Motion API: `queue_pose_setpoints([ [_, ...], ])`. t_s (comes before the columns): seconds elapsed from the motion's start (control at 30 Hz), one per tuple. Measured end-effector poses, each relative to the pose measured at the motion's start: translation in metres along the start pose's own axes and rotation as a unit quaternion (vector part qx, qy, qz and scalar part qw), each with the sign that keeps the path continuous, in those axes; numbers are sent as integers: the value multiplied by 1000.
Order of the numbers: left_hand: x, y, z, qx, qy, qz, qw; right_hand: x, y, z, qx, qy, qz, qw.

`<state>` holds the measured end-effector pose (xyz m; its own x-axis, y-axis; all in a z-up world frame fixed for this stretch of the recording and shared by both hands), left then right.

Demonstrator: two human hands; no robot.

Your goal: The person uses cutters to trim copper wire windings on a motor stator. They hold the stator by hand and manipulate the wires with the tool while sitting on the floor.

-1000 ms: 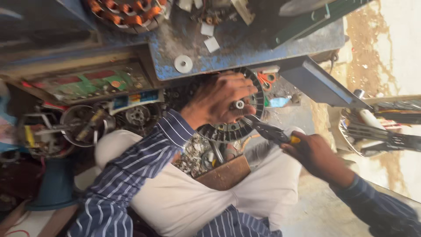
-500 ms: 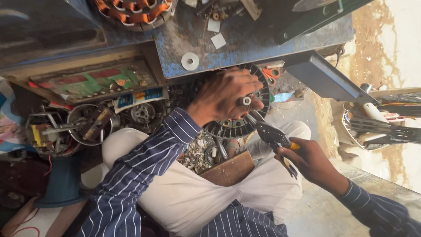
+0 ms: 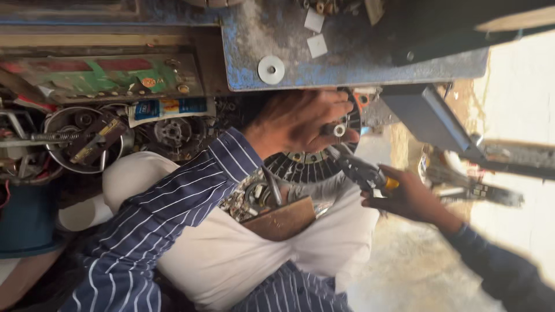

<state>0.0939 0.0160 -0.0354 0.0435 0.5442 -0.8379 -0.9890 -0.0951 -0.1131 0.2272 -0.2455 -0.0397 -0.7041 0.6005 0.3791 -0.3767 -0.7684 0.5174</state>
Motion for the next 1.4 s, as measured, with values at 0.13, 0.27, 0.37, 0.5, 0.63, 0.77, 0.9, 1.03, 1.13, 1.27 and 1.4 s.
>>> queue_pose_setpoints([
  [0.13, -16, 5, 12, -129, -91, -111, 981, 5, -23, -1, 282, -124, -92, 947],
  [0.27, -24, 8, 28, -127, -110, -108, 980, 6, -16, -3, 389, -78, -215, 892],
  [0.37, -32, 11, 36, -155, -114, -119, 974, 27, -10, -11, 475, -239, -125, 838],
  [0.5, -26, 10, 31, -156, -79, -131, 976, 18, -13, -3, 384, -97, -260, 880],
  [0.63, -22, 10, 22, -162, -112, -128, 972, 21, -10, -11, 237, -68, -250, 936],
  [0.77, -13, -2, 8, -100, -84, -101, 986, 56, 8, -5, -78, -122, 124, 982],
  [0.9, -31, 3, 9, -129, -137, -137, 972, 58, 19, -14, -56, -66, -49, 995],
  [1.03, -36, 7, 9, -114, -111, -113, 981, 66, 40, -19, -165, 100, -108, 975],
  [1.13, -40, 4, 7, -100, -175, -75, 977, 73, 50, -27, -242, 133, -103, 956],
  [1.27, -56, 18, 7, -172, -161, -151, 960, 58, 58, -27, -227, 124, -107, 960],
  [1.4, -50, 20, -1, -164, -117, -156, 967, 32, 39, -6, -102, 14, -29, 994],
])
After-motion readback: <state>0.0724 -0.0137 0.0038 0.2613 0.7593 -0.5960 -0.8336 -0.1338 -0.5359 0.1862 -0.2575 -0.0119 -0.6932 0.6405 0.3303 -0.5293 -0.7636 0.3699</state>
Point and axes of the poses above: each hand's wrist, its own y-axis away from the middle knuckle, its own z-axis out of the back of the hand, x = y × z, the point moved 6 cm from there along -y, towards the middle knuckle, and after that the axes turned 1 degree about -z, right-handed, at the moved point
